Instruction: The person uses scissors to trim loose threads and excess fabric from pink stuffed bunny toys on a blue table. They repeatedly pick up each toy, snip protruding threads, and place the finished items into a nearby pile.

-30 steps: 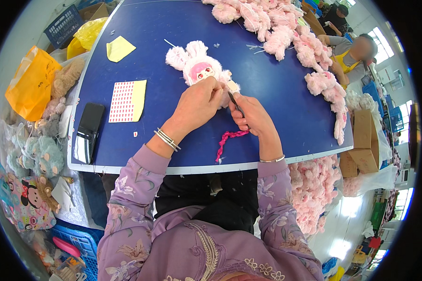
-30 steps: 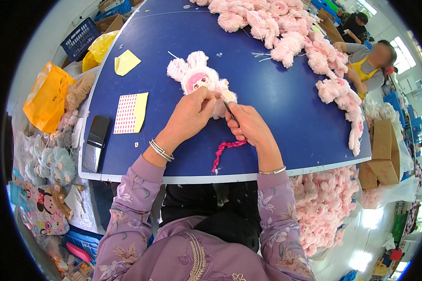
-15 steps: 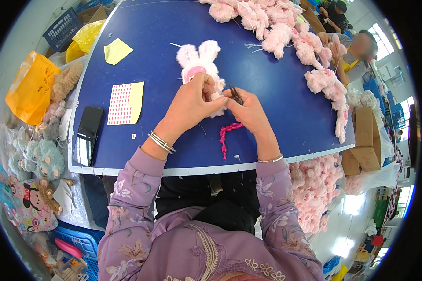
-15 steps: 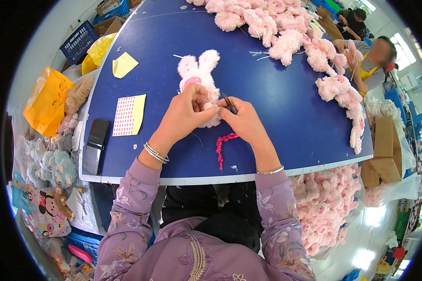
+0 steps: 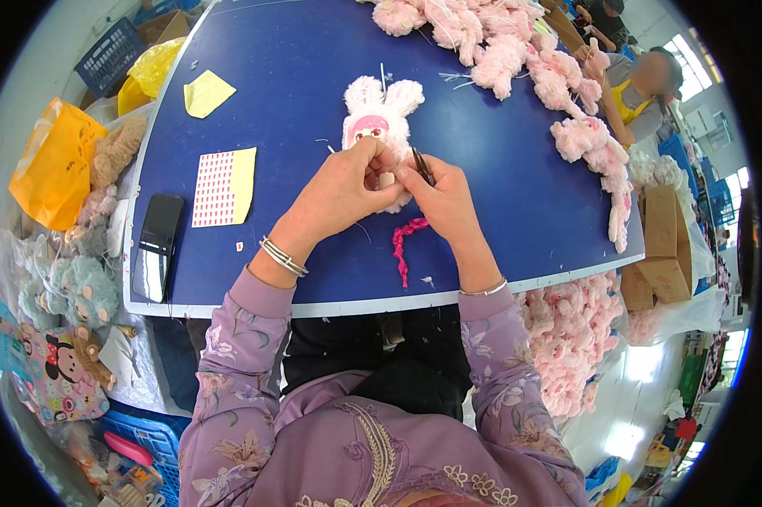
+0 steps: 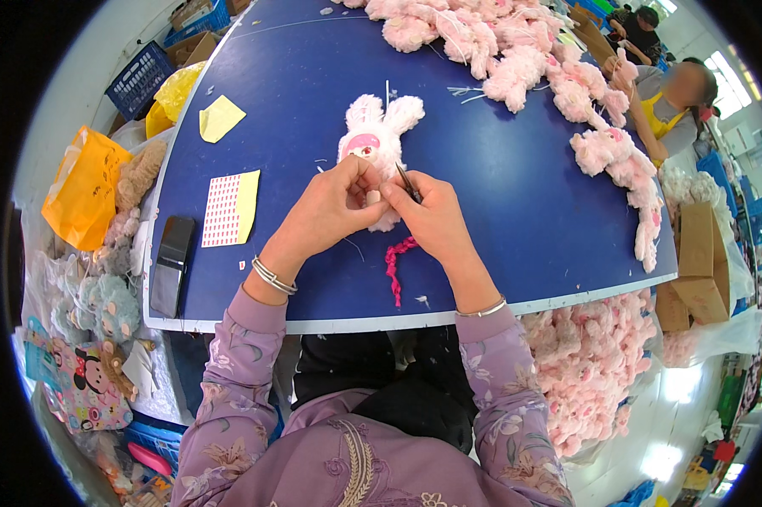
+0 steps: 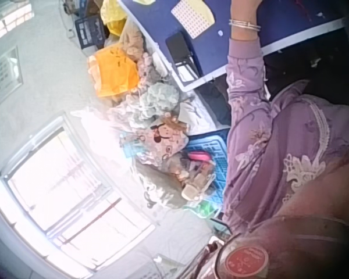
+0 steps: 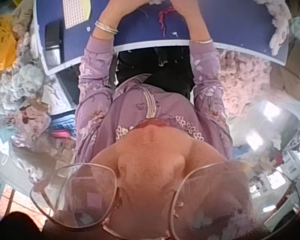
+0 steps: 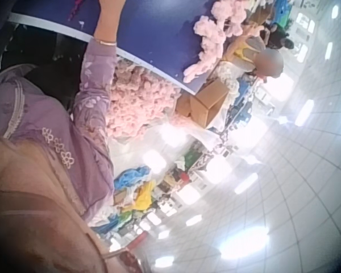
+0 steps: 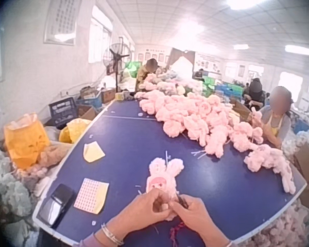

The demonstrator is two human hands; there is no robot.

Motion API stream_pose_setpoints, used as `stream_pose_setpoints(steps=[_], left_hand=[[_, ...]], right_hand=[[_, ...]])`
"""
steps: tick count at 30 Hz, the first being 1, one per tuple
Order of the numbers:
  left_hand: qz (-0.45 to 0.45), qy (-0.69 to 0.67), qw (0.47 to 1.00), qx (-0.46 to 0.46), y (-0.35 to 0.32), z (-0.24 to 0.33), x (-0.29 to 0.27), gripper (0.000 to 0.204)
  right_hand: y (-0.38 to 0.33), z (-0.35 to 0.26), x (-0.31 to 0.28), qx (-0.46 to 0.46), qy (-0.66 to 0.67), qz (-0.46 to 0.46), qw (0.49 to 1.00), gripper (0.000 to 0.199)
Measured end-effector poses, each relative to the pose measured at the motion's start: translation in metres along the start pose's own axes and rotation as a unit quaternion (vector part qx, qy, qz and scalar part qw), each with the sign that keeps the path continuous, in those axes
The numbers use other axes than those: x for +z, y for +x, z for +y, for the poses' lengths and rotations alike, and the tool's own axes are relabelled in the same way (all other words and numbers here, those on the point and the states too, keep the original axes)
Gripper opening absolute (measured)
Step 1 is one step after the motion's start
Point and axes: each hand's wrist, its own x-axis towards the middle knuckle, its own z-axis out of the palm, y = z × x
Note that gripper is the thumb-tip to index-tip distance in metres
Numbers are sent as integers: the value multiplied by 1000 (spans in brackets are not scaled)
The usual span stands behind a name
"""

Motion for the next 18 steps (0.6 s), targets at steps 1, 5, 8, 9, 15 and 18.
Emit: stream_pose_setpoints(steps=[1,5,8,9,15,18], left_hand=[[-4,-3,1000,-6,0,1,0,21],[-11,-9,1000,-14,-2,2,-2,22],[-11,-4,1000,-14,-2,-1,-1,22],[-11,-1,1000,-15,-2,-2,0,22],[-49,-2,999,1,-3,1,-3,22],[-50,59,993,87,-2,-6,-3,20]], right_hand=[[0,-2,1,-8,-6,7,1000,21],[0,1,-9,14,14,32,999,20],[-1,2,-16,61,144,8,988,18],[-2,2,-16,67,163,2,984,18],[-6,2,-20,90,221,8,971,19],[-8,4,-23,95,214,27,972,19]])
